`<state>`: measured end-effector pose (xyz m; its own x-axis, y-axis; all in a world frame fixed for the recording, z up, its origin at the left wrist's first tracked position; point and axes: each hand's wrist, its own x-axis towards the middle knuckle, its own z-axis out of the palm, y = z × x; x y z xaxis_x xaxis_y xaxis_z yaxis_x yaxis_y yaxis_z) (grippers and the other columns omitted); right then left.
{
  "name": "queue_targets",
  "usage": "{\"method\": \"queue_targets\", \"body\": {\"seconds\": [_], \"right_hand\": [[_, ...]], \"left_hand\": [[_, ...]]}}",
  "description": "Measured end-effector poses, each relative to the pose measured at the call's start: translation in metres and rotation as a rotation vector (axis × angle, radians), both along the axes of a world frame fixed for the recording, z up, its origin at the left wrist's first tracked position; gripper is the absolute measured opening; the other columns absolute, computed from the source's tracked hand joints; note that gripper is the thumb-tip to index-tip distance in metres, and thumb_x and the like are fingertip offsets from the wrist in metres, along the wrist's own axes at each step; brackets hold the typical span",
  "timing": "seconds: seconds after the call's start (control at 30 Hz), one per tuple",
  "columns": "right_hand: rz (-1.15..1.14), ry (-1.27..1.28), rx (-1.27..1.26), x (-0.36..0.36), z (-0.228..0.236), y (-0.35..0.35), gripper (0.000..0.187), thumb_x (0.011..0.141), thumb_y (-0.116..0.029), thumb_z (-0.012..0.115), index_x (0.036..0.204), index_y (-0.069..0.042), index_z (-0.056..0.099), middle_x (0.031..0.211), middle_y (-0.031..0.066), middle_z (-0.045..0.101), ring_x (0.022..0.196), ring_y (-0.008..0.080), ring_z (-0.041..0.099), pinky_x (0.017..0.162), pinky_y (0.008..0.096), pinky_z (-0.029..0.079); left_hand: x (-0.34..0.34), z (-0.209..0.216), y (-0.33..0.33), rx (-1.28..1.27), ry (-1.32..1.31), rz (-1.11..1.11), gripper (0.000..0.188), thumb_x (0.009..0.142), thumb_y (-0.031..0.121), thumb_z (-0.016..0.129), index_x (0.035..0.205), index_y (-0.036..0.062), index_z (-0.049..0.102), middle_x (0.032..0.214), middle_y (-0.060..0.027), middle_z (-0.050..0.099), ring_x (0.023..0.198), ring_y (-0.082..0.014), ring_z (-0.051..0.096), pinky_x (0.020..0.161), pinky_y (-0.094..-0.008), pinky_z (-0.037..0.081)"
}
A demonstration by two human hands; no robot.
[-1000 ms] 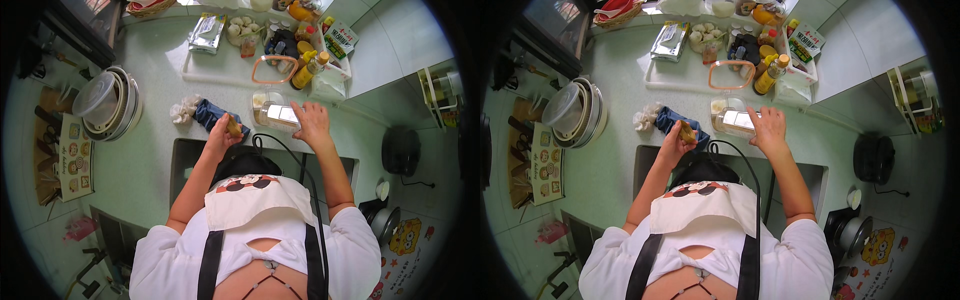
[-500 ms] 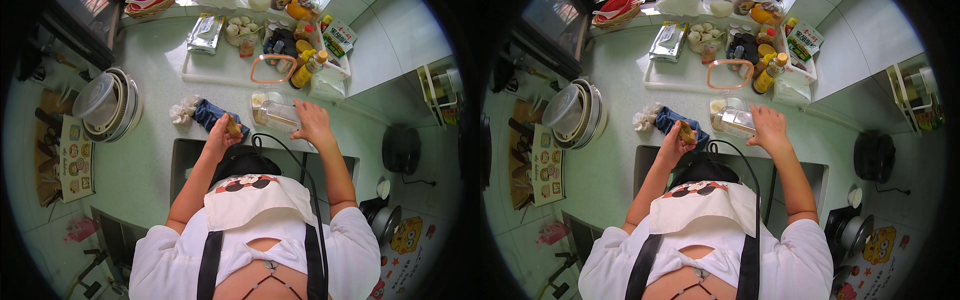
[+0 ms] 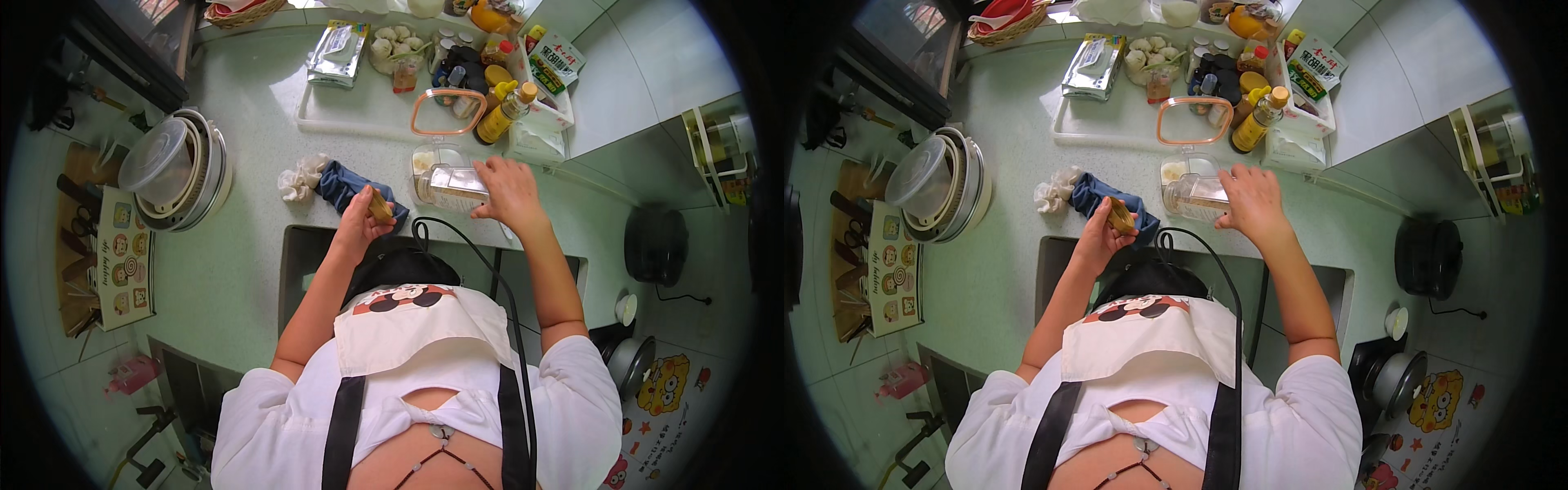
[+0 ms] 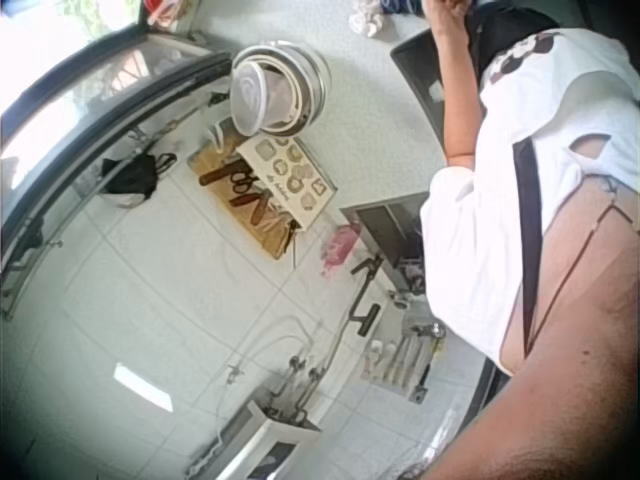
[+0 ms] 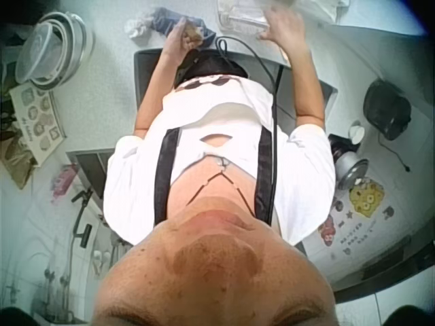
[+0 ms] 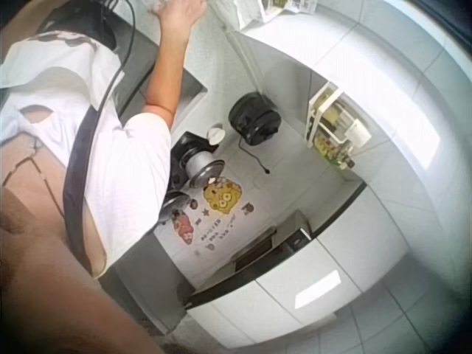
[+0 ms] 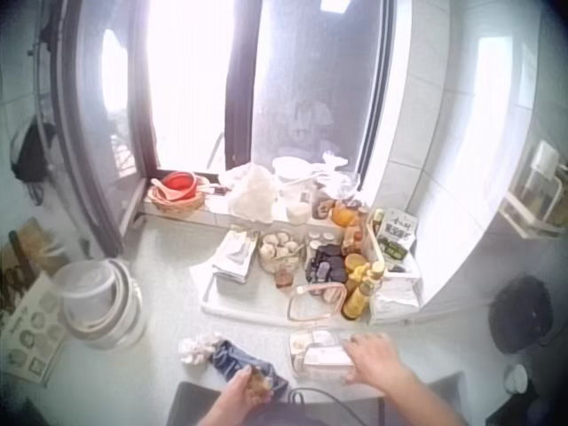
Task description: The person organizes food items by moving a bag of garlic, picking up a pack of wipes, and opening a container of powder to pour it into another container by hand.
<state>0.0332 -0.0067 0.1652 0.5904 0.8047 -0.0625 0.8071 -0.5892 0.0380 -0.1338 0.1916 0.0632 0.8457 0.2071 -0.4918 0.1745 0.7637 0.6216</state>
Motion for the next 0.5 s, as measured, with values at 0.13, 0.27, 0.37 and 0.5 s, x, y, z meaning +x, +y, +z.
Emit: {"method": "queue_targets", "body": {"seconds": [0.13,0.27,0.37,0.5], "right_hand": [[0.021,-0.055,0.0,-0.0017,0.0023,0.0049,0.073,0.042,-0.035,0.081,0.106,-0.012,0.055,0.094,0.0034,0.053,0.089,0.0214,0.051,0.075,0.0348,0.038],[0.017,-0.07,-0.02,-0.002,0.0021,0.0065,0.074,0.042,-0.034,0.081,0.107,-0.012,0.054,0.094,0.0032,0.053,0.088,0.0206,0.051,0.075,0.0344,0.038],[0.026,-0.092,-0.015,-0.0042,0.0034,0.0066,0.074,0.041,-0.034,0.081,0.107,-0.012,0.055,0.093,0.0032,0.053,0.088,0.0204,0.051,0.075,0.0341,0.038],[0.018,-0.077,0.006,-0.0033,-0.001,0.0049,0.073,0.042,-0.033,0.081,0.107,-0.012,0.055,0.093,0.0033,0.053,0.088,0.0207,0.05,0.076,0.034,0.038]], "left_hand": [[0.0,-0.0013,0.0003,-0.002,-0.001,-0.001,0.037,0.086,0.045,0.045,0.103,0.0115,0.048,0.092,-0.0103,0.059,0.07,-0.018,0.061,0.061,-0.0267,0.051],[-0.0008,-0.0035,0.0001,-0.016,0.003,-0.003,0.037,0.086,0.045,0.045,0.103,0.0117,0.048,0.092,-0.0104,0.059,0.07,-0.0183,0.061,0.061,-0.0272,0.051],[0.0003,-0.0022,0.0004,-0.011,-0.003,-0.001,0.037,0.086,0.045,0.046,0.103,0.0118,0.049,0.092,-0.0104,0.059,0.071,-0.0186,0.061,0.062,-0.0277,0.051],[-0.0019,-0.0029,-0.0012,-0.013,0.014,-0.005,0.037,0.086,0.045,0.046,0.102,0.0119,0.049,0.092,-0.0101,0.059,0.071,-0.0186,0.061,0.062,-0.0277,0.051]]}}
